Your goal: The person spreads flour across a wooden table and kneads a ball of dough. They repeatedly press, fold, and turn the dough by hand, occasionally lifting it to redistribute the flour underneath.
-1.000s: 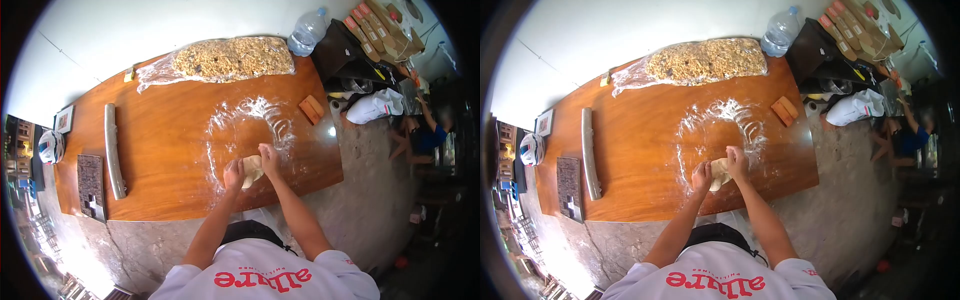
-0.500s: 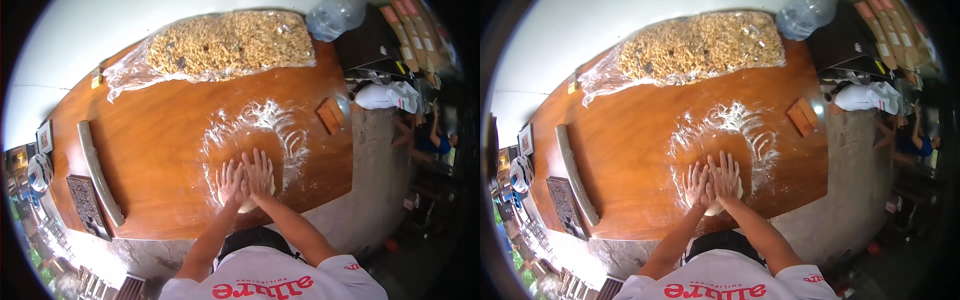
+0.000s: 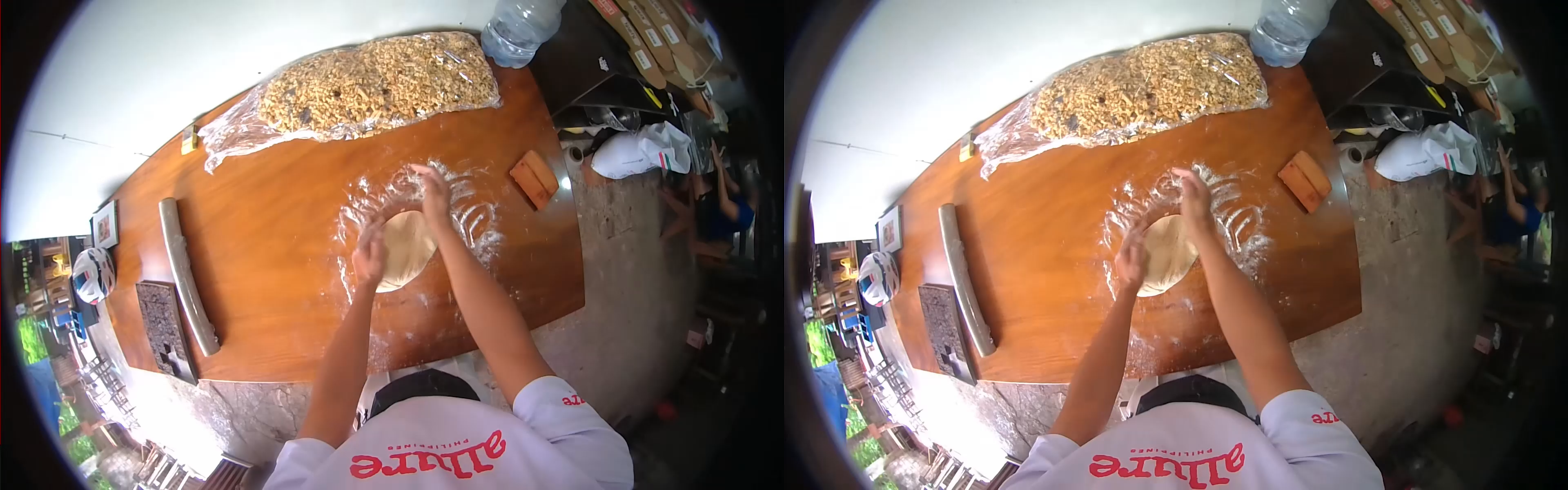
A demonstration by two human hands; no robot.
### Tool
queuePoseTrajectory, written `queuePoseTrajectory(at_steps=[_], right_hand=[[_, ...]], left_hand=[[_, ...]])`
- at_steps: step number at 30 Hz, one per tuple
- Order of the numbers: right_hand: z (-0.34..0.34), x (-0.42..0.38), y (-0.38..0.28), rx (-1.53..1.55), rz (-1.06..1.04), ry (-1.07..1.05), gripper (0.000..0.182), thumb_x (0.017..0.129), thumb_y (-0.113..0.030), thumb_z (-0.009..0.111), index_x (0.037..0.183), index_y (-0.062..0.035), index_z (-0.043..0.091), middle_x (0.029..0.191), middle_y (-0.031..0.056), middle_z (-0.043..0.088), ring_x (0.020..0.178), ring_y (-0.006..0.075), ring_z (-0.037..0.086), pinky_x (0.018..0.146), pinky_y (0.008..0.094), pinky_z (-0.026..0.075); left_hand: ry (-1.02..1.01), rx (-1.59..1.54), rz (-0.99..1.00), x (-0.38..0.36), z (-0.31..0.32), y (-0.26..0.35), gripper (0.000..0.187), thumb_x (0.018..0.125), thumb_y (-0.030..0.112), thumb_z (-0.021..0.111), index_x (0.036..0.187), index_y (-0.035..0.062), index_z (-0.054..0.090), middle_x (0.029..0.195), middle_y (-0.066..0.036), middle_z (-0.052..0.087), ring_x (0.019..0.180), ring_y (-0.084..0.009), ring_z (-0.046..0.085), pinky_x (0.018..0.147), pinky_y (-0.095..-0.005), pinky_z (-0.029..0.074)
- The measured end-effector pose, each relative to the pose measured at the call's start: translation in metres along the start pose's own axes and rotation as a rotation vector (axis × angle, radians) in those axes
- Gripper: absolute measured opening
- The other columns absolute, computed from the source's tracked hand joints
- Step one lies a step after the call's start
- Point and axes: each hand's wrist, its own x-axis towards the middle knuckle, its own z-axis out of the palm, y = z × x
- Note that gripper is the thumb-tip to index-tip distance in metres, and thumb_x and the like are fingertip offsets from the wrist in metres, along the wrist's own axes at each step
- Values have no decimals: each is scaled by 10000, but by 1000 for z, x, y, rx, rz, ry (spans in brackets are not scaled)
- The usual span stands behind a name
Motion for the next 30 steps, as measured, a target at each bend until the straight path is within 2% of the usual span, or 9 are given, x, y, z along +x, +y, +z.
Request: queuePoseTrajectory(at_steps=[4,9,11,14,17,19,23,24,30], right_hand=[[-28,-35,-21,-439,44,-211,248,957,-150,555,1116,-31,703,1104,151,716,1060,287,674,946,365,511],[10,-132,-33,-672,-302,-372,295,849,-50,621,1131,-73,706,1141,146,703,1081,330,658,957,420,515],[18,-170,-66,-666,-387,-348,353,793,5,610,1135,-43,686,1147,152,699,1085,348,651,961,435,511],[8,-223,-85,-760,-521,-351,331,834,-38,579,1153,-50,665,1182,161,677,1049,358,648,933,466,499],[-9,-230,-87,-928,-404,-586,315,853,-66,572,1154,-47,664,1213,147,670,1060,350,643,916,470,493],[-12,-197,-96,-785,189,-521,309,885,-124,577,1167,-35,666,1193,164,674,1048,352,647,909,467,494],[-2,-181,-79,-728,-331,-56,285,929,-234,587,1058,-12,711,1063,220,689,1008,397,643,911,460,496],[-9,-194,-49,-690,-164,-270,289,942,-244,577,1072,-24,713,1086,204,693,1076,390,621,976,463,459],[-31,-274,-61,-892,-304,-258,453,966,-306,479,1313,-35,586,1342,214,558,1264,435,500,1096,554,351]], left_hand=[[302,521,303,-76,18,20,489,977,329,585,1345,8,566,1111,-162,667,1031,-238,638,893,-374,506],[256,-49,-190,-109,-10,1,417,940,280,623,1277,36,593,1156,-195,631,1071,-328,622,963,-403,481],[321,141,-190,-101,-20,29,398,972,290,585,1269,26,584,1126,-171,635,1087,-314,606,989,-397,462],[449,95,197,-89,-15,45,375,999,302,532,1245,25,590,1090,-160,657,1073,-299,608,963,-402,457],[62,384,90,-83,-22,44,373,1005,374,511,1156,73,670,945,-185,680,947,-340,653,843,-440,482],[169,426,237,-94,-19,42,325,979,354,566,1027,62,699,856,-167,672,833,-344,650,768,-445,494],[171,343,184,-126,-13,49,153,889,206,673,909,55,690,696,-135,603,671,-319,605,618,-443,478],[141,354,204,-133,-12,45,163,867,205,691,916,49,682,671,-137,588,660,-322,597,611,-442,476],[-20,519,472,-177,-21,42,335,891,253,597,1180,91,642,1104,-195,629,1089,-383,571,955,-508,412]])
